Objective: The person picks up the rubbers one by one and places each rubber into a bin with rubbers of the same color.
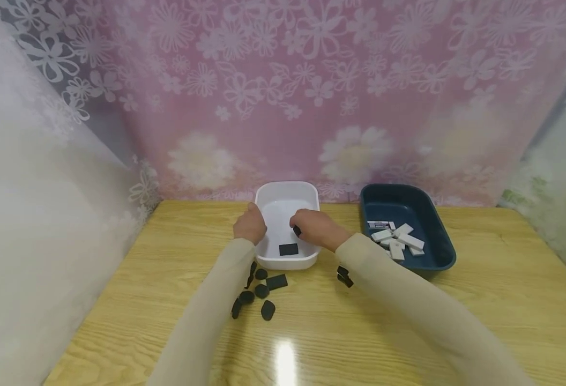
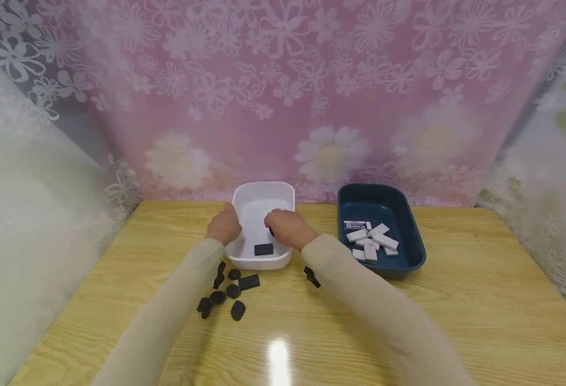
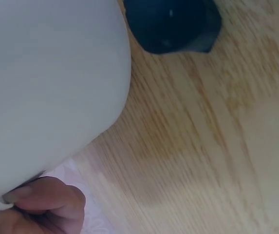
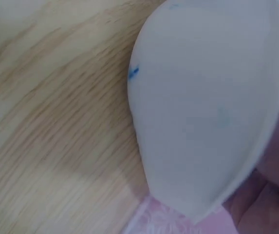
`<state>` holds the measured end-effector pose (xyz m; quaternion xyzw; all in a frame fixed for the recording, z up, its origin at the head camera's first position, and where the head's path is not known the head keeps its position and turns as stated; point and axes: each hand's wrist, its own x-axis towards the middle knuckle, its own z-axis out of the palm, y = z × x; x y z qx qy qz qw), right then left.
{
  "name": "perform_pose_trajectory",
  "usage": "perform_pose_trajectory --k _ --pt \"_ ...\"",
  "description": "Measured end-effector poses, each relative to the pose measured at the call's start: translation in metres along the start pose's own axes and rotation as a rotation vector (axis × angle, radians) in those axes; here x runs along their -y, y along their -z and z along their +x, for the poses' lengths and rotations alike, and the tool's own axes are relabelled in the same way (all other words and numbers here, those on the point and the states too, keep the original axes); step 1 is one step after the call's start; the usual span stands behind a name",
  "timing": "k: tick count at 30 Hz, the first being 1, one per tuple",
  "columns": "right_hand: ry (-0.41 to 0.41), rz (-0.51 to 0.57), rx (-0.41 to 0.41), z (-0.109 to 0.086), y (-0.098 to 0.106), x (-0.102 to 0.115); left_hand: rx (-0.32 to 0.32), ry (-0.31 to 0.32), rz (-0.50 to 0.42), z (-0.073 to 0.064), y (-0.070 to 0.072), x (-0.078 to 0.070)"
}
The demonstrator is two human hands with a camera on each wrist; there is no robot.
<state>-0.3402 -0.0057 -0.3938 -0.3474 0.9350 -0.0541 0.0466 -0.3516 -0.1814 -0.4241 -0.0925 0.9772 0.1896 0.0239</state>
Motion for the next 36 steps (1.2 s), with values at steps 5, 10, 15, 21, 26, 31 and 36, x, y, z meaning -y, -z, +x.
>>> perform_pose_trajectory --k 5,10,15,21,26,31,36 --pt "-0.069 -0.042 0.094 0.009 -0.004 0.008 -0.016 0.000 0.009 -0.001 0.003 -0.001" --pt "-0.088 -0.031 0.127 0.007 -0.003 0.008 -0.021 0.008 0.029 -0.001 0.002 -0.006" --pt "-0.108 0.032 0.134 0.000 0.003 0.009 -0.010 0.003 0.021 -0.002 -0.001 -0.007" --pt "-0.126 0.147 0.009 -0.020 0.025 0.017 -0.008 -0.009 0.018 -0.001 0.000 0.001" --pt "0.020 0.238 -0.141 -0.051 0.028 0.026 -0.001 -0.024 0.007 -0.001 0.000 0.001" --pt "0.232 0.321 -0.196 -0.076 0.008 0.051 0.000 -0.040 -0.003 0.002 0.001 0.002" --pt "0.307 0.267 -0.073 -0.085 -0.021 0.072 0.013 -0.033 0.005 0.001 -0.001 0.001"
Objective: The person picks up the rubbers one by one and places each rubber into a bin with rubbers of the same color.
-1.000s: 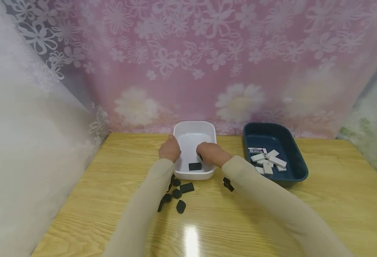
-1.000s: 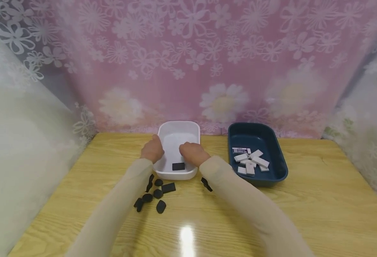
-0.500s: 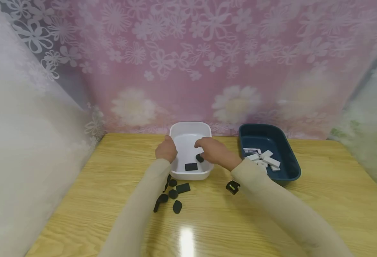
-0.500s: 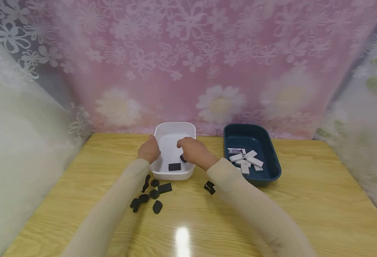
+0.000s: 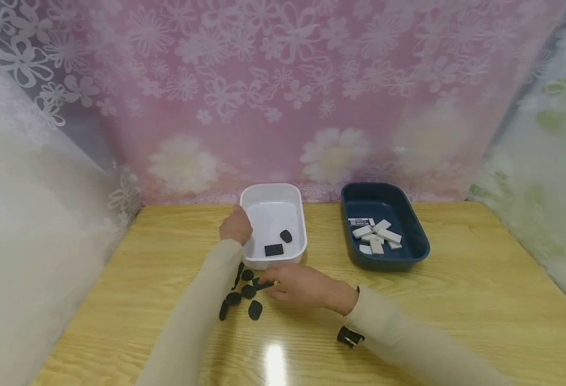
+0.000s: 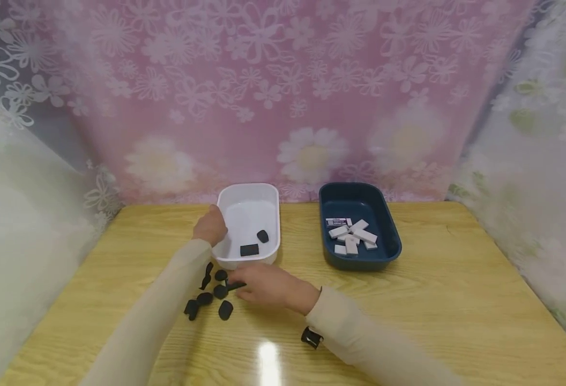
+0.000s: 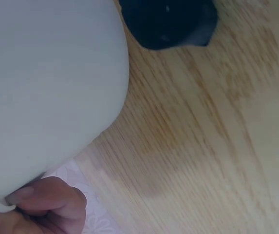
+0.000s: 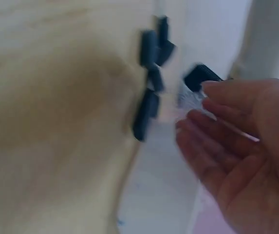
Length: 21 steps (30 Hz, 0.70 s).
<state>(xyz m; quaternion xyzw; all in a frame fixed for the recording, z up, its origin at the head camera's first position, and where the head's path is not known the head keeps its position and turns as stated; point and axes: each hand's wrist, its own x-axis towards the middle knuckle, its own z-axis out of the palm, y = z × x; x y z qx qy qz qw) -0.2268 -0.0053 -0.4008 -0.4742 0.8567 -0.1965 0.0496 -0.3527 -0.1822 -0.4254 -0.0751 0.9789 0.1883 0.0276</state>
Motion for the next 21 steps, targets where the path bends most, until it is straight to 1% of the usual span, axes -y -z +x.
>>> perform_pose_trajectory --k 2,4,6,10,15,18,21 --pt "-0.007 -0.086 0.021 0.003 -0.011 0.002 0.003 -0.002 0.000 0.000 0.001 0.001" --pt "-0.005 -0.184 0.009 0.006 -0.019 0.002 0.002 -0.011 0.002 0.000 0.002 0.002" --pt "-0.001 -0.250 -0.010 0.008 -0.024 0.003 0.001 -0.019 -0.002 -0.001 0.003 0.002" --pt "-0.003 -0.327 -0.036 0.012 -0.030 0.005 -0.003 -0.021 -0.009 -0.004 0.001 0.003" --pt "-0.039 -0.449 -0.088 0.016 -0.036 0.010 -0.028 -0.029 -0.016 -0.006 0.001 0.003" --pt "-0.064 -0.478 -0.130 0.015 -0.040 0.011 -0.043 -0.033 -0.013 -0.006 0.003 0.003" --pt "-0.082 -0.443 -0.151 0.013 -0.042 0.009 -0.042 -0.030 -0.010 -0.006 0.004 0.002"
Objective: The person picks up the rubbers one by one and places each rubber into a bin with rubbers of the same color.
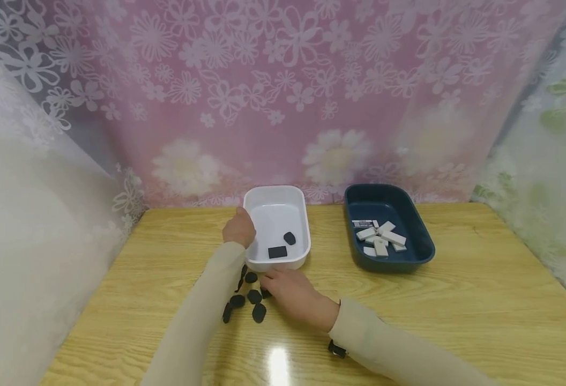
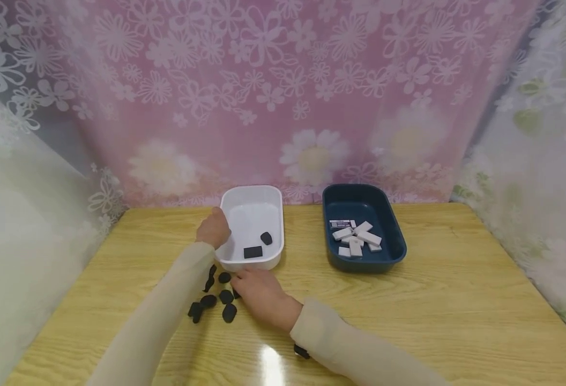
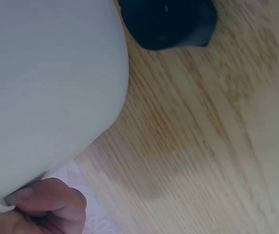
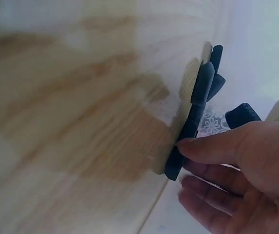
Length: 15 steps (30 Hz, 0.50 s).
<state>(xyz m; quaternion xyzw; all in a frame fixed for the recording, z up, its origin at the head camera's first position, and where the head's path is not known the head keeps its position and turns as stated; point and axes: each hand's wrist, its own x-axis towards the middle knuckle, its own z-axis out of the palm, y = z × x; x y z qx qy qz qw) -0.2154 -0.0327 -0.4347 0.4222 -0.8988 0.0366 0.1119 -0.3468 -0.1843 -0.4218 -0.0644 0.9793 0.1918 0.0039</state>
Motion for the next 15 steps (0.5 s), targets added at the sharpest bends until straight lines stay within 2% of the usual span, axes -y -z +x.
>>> perform_pose_trajectory --k 9,15 --pt "-0.008 0.217 0.061 -0.007 0.003 -0.011 0.024 0.007 0.015 0.001 0.002 -0.002" --pt "-0.032 0.401 0.107 -0.014 0.025 -0.023 0.033 0.021 0.017 0.000 0.002 -0.003"
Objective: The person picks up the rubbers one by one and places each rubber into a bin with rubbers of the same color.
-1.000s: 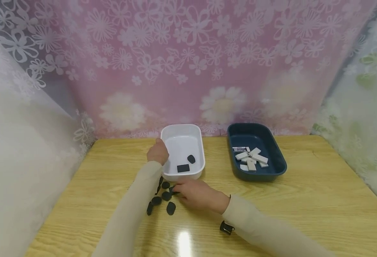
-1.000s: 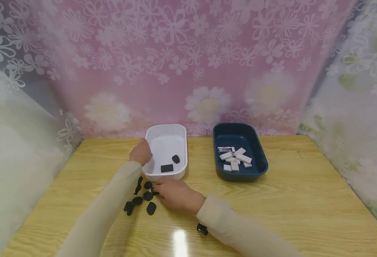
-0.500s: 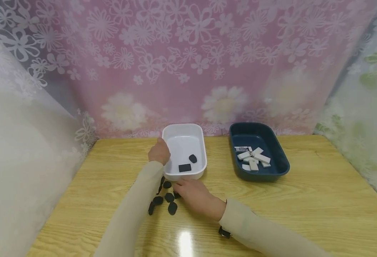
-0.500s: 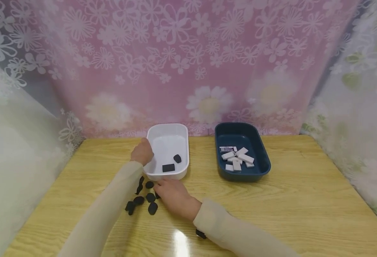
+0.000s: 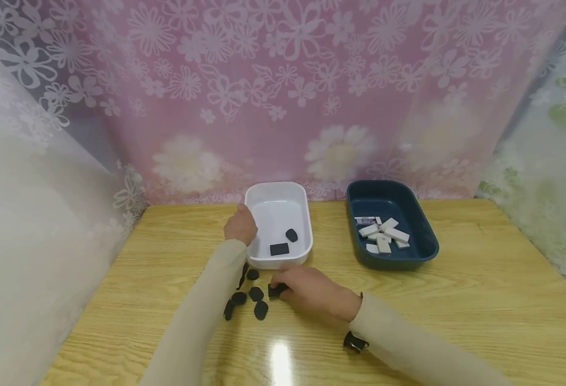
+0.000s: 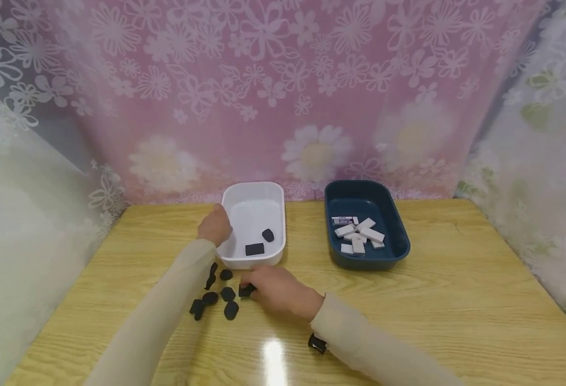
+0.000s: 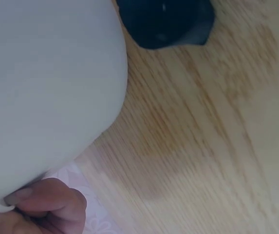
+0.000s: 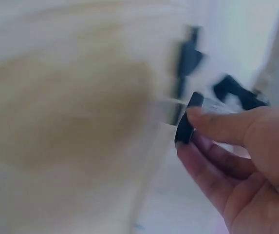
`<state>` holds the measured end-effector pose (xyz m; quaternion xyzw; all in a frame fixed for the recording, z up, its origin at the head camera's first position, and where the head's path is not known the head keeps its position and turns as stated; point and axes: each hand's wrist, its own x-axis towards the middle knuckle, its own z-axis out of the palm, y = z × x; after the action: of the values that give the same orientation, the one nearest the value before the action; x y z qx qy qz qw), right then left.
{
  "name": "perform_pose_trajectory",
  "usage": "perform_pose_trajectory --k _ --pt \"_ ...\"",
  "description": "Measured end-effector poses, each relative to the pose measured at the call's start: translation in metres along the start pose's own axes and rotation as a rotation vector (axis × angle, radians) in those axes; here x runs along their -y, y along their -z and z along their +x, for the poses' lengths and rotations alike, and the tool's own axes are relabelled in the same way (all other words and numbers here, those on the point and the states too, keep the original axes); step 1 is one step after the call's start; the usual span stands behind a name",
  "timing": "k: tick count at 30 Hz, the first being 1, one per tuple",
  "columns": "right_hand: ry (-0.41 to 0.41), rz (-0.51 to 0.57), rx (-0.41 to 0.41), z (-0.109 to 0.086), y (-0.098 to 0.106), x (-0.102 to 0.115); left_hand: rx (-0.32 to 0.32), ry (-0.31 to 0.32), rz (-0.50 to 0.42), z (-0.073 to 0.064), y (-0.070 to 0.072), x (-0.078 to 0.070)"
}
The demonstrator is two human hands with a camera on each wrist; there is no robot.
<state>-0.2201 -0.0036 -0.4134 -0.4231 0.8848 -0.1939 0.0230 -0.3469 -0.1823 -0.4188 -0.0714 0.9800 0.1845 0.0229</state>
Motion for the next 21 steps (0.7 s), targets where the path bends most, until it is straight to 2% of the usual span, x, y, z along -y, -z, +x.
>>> perform_pose_trajectory --k 5,9,13,21 --pt "0.008 0.102 -0.064 0.008 0.043 -0.010 -0.015 0.001 -0.006 0.000 -0.001 0.000" --pt "-0.085 0.123 -0.078 0.028 0.063 -0.028 -0.012 0.027 0.006 0.003 -0.001 0.000" --pt "-0.141 0.100 -0.059 0.051 0.058 -0.041 -0.028 0.034 0.016 0.006 -0.003 0.001" --pt "-0.093 0.077 -0.002 0.085 0.038 -0.061 -0.049 0.033 0.017 0.003 -0.004 0.001"
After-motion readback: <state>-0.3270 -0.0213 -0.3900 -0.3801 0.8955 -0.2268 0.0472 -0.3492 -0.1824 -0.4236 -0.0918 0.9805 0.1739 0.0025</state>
